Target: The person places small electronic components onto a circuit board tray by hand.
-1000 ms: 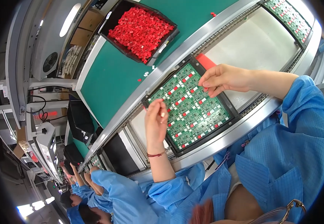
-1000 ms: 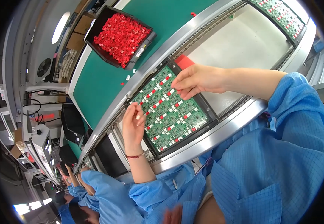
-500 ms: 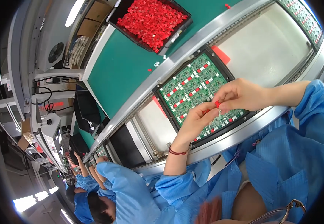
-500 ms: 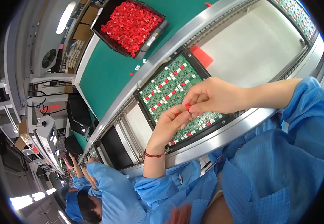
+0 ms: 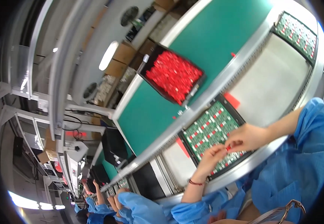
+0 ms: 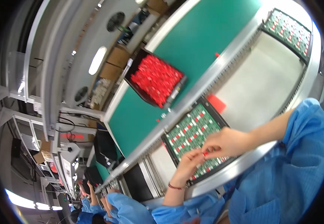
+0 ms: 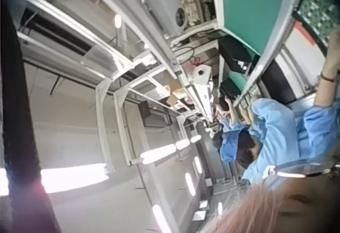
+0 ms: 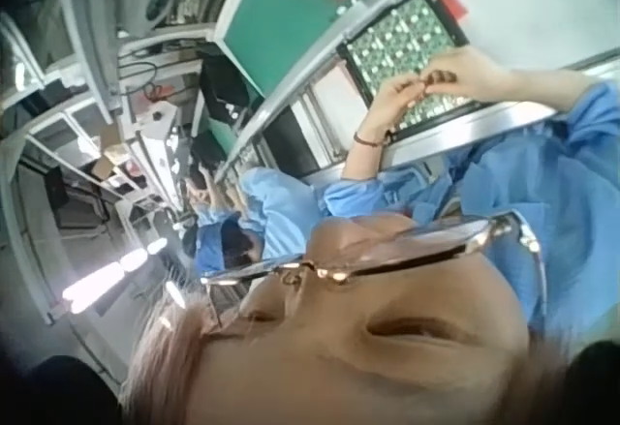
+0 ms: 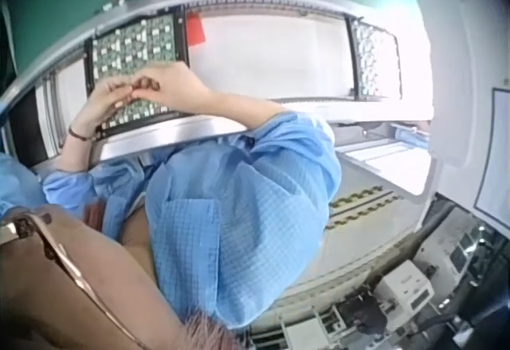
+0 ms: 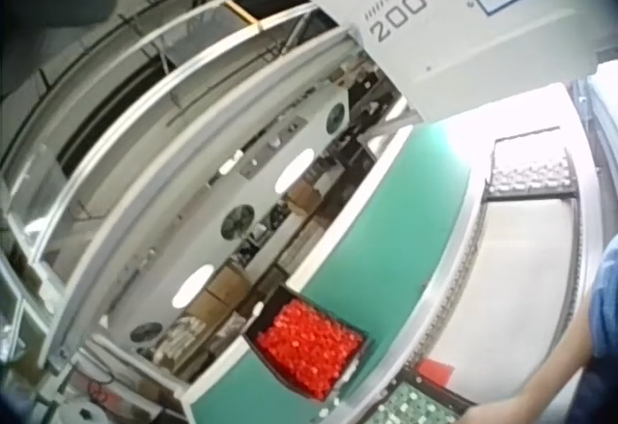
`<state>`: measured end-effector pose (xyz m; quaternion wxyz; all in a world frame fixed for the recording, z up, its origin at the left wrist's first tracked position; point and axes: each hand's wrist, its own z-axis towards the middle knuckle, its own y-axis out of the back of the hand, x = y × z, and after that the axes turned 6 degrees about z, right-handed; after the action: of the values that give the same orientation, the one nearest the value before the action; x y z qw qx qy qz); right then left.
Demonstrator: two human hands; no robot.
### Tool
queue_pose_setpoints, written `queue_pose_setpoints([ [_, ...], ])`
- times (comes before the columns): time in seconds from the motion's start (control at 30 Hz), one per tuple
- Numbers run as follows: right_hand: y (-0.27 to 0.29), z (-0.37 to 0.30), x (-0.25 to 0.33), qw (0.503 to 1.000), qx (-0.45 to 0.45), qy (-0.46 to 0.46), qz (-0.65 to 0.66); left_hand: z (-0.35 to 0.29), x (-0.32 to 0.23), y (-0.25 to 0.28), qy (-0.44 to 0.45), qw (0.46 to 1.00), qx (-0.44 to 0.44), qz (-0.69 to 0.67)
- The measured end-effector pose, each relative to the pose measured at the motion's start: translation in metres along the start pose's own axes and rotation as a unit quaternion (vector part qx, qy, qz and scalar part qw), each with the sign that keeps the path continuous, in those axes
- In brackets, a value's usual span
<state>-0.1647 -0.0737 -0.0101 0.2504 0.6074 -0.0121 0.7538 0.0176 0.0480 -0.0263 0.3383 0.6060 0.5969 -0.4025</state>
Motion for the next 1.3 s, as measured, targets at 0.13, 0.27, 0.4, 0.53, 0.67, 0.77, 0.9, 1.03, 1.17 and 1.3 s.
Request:
queue_pose_setpoints([
  [0.13, -0.003, -0.005, 0.009, 0.992, 0.048, -0.095, 0.068, -0.005, 0.003, 0.002, -0.003, 0.999, 0.038, -0.028],
  [0.27, -0.001, -0.006, 0.009, 0.995, 0.046, -0.060, 0.063, -0.008, -0.002, 0.000, -0.001, 0.998, 0.057, -0.035],
  [0.4, -0.001, -0.004, 0.006, 0.997, 0.063, 0.000, 0.043, -0.007, -0.001, 0.001, -0.026, 0.995, 0.062, -0.069],
  [0.53, -0.006, -0.004, -0.004, 0.997, 0.064, -0.016, 0.028, -0.006, -0.009, 0.001, 0.027, 0.996, 0.075, -0.033],
  [0.67, 0.000, 0.005, 0.006, 0.998, 0.019, 0.058, 0.007, -0.011, -0.014, 0.006, -0.029, 0.999, -0.001, -0.027],
  [0.77, 0.016, 0.015, -0.006, 0.996, -0.085, 0.008, 0.010, -0.006, -0.012, 0.037, -0.051, 0.990, -0.037, -0.124],
  [0.9, 0.037, 0.025, -0.026, 0.980, -0.073, -0.062, -0.173, -0.016, -0.028, 0.052, -0.104, 0.951, -0.163, -0.240],
  [1.03, 0.032, 0.020, -0.037, 0.964, -0.056, -0.058, -0.254, -0.010, -0.026, 0.061, -0.098, 0.943, -0.195, -0.250],
  [1.17, 0.031, 0.022, -0.048, 0.936, -0.059, -0.003, -0.347, -0.006, -0.026, 0.060, -0.100, 0.954, -0.184, -0.214],
  [1.3, 0.022, 0.032, -0.045, 0.905, -0.036, 0.017, -0.422, -0.016, -0.027, 0.059, -0.107, 0.948, -0.219, -0.206],
])
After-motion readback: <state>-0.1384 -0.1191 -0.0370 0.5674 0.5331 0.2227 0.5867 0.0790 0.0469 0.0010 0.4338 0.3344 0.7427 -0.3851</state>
